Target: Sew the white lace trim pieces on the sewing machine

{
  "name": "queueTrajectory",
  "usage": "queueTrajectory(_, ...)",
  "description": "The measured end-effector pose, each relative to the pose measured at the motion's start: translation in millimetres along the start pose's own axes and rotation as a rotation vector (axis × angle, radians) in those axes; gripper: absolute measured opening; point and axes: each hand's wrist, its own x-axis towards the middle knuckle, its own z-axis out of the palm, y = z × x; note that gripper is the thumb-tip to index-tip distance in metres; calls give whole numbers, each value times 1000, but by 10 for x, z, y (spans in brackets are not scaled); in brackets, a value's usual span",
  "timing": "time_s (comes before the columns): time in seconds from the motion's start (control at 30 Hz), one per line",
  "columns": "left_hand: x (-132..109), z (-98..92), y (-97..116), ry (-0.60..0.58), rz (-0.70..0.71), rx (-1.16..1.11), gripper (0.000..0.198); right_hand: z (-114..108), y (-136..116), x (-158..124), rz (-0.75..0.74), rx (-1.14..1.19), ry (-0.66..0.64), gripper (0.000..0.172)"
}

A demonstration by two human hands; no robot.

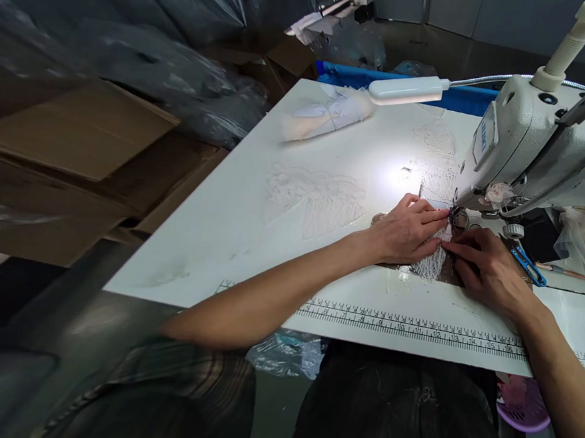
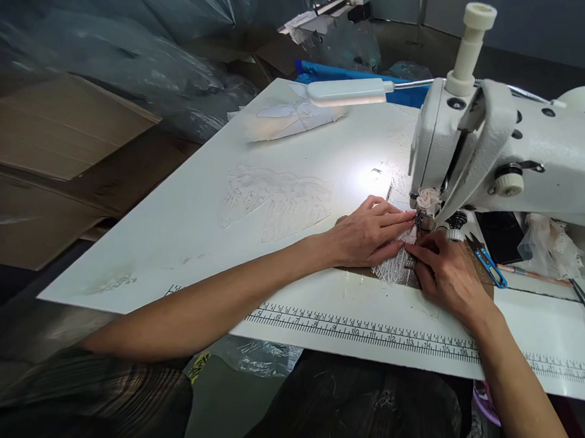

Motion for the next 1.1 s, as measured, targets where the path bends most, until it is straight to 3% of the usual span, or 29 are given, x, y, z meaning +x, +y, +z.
queueTrajectory(0.57, -2, -4, 108, 78, -21, 40, 35, 40, 85, -4, -22, 28, 29, 34)
queueTrajectory(0.8, 4, -66, 113, -21, 51, 60, 38, 14, 67, 13, -45, -19, 28, 34)
queueTrajectory(1.1, -8, -104, 78, -28, 37, 18, 31, -30, 18, 17, -51, -77, -21, 34)
